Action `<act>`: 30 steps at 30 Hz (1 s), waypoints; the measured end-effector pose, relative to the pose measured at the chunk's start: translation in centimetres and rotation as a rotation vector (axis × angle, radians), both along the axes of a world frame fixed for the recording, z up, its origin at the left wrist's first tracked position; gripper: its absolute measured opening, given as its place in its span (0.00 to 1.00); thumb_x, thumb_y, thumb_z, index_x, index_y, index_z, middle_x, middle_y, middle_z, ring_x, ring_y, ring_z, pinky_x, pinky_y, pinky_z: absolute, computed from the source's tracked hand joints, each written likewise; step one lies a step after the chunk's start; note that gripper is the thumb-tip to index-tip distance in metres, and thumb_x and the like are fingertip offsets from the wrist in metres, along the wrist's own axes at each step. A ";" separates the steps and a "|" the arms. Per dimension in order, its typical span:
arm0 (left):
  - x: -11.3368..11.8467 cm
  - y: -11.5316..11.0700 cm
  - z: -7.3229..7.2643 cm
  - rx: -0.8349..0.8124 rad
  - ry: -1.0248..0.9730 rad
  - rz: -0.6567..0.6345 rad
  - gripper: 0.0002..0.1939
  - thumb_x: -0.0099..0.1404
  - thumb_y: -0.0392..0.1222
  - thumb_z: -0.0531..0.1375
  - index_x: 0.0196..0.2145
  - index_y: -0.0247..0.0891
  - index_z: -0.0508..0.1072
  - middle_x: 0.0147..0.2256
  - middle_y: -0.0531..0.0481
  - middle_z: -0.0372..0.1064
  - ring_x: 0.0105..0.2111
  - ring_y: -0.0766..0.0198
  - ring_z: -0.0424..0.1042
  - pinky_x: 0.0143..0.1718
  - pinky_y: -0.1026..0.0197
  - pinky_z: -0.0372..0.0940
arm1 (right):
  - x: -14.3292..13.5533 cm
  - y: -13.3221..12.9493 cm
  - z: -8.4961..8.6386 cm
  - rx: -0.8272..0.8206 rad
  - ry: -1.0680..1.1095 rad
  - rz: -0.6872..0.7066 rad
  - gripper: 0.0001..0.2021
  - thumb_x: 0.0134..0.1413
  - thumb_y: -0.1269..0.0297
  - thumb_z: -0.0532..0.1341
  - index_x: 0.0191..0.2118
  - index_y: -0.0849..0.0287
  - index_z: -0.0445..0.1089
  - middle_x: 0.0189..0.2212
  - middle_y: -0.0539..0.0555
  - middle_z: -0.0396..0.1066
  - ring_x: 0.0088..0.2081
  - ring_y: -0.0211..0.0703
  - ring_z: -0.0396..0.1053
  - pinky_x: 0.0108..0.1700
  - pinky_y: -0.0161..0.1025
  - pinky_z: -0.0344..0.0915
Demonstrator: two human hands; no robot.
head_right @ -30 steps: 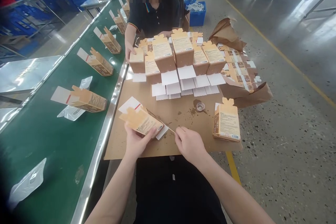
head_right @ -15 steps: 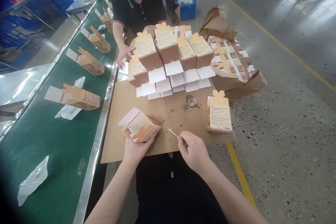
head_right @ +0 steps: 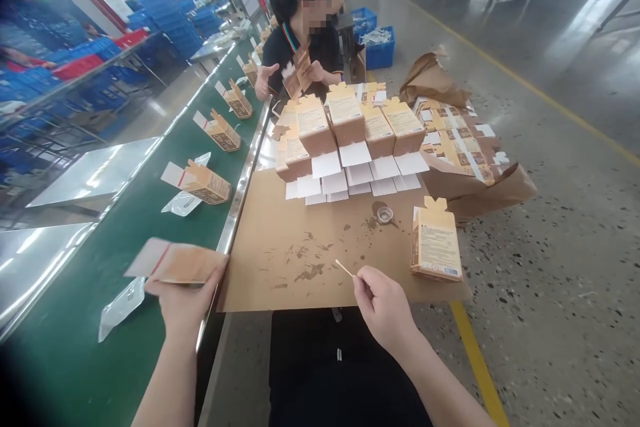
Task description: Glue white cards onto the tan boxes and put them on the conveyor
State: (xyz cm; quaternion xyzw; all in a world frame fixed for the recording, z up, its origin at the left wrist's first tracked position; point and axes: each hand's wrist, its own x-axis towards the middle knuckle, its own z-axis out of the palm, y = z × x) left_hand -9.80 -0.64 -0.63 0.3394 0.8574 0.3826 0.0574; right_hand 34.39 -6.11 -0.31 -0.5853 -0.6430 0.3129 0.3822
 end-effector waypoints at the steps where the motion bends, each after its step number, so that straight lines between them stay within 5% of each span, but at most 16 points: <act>1: -1.6 -0.2 0.1 0.012 -0.029 0.042 0.56 0.40 0.54 0.88 0.54 0.54 0.55 0.63 0.35 0.77 0.69 0.25 0.82 0.71 0.20 0.78 | -0.1 0.1 0.0 -0.001 -0.003 0.005 0.19 0.83 0.56 0.56 0.33 0.47 0.58 0.25 0.43 0.58 0.26 0.42 0.58 0.30 0.40 0.57; 4: -4.1 0.2 -0.2 0.100 -0.105 0.075 0.55 0.42 0.48 0.88 0.53 0.54 0.53 0.66 0.34 0.76 0.74 0.30 0.79 0.80 0.21 0.71 | -0.4 0.5 0.1 0.006 -0.002 0.030 0.20 0.84 0.55 0.54 0.33 0.47 0.58 0.25 0.43 0.58 0.26 0.42 0.58 0.30 0.39 0.57; 10: -4.1 2.9 -0.6 0.267 -0.265 0.023 0.58 0.44 0.39 0.90 0.60 0.50 0.57 0.63 0.36 0.79 0.68 0.38 0.85 0.78 0.26 0.76 | 0.0 1.3 -0.3 -0.003 -0.005 0.049 0.22 0.86 0.50 0.56 0.33 0.47 0.62 0.24 0.44 0.60 0.25 0.43 0.59 0.29 0.39 0.60; 15: -2.5 0.0 -0.6 0.386 -0.179 0.073 0.66 0.43 0.40 0.89 0.70 0.46 0.57 0.71 0.32 0.71 0.81 0.36 0.72 0.87 0.29 0.63 | 1.5 0.6 -1.3 -0.028 -0.014 0.018 0.26 0.87 0.42 0.55 0.32 0.47 0.63 0.24 0.45 0.61 0.25 0.44 0.61 0.28 0.40 0.62; 19: 0.9 0.2 0.7 0.552 -0.140 -0.032 0.51 0.52 0.51 0.83 0.66 0.46 0.63 0.71 0.34 0.68 0.77 0.34 0.74 0.83 0.28 0.68 | 2.1 -0.3 -1.1 -0.037 -0.002 0.001 0.27 0.87 0.40 0.55 0.32 0.47 0.64 0.24 0.45 0.62 0.24 0.45 0.62 0.27 0.41 0.63; 21: 3.4 4.1 1.8 0.519 -0.263 -0.175 0.39 0.62 0.56 0.78 0.63 0.45 0.68 0.66 0.37 0.73 0.72 0.38 0.79 0.77 0.33 0.74 | 2.1 -0.5 -0.7 -0.040 0.003 -0.004 0.27 0.87 0.41 0.55 0.32 0.47 0.64 0.24 0.46 0.63 0.24 0.47 0.63 0.27 0.43 0.63; 24: 7.7 13.8 3.1 0.353 -0.438 -0.353 0.23 0.73 0.57 0.70 0.58 0.44 0.77 0.59 0.40 0.82 0.64 0.45 0.85 0.69 0.43 0.80 | 1.8 -0.6 0.1 -0.046 0.000 -0.018 0.24 0.86 0.46 0.55 0.32 0.46 0.62 0.23 0.48 0.65 0.24 0.50 0.65 0.27 0.45 0.65; 27: 12.0 23.3 3.3 0.181 -0.541 -0.448 0.17 0.74 0.56 0.71 0.48 0.41 0.81 0.54 0.36 0.85 0.61 0.42 0.86 0.67 0.41 0.80 | 1.4 -1.0 1.0 -0.012 -0.037 -0.041 0.22 0.85 0.52 0.55 0.32 0.46 0.61 0.23 0.48 0.67 0.22 0.49 0.65 0.26 0.45 0.64; 30: 14.9 28.0 2.8 0.094 -0.586 -0.542 0.18 0.69 0.57 0.76 0.40 0.42 0.80 0.48 0.31 0.87 0.61 0.34 0.86 0.68 0.36 0.79 | 1.5 -1.1 2.3 0.081 -0.121 -0.078 0.19 0.85 0.57 0.56 0.33 0.46 0.61 0.23 0.47 0.68 0.22 0.46 0.66 0.27 0.43 0.63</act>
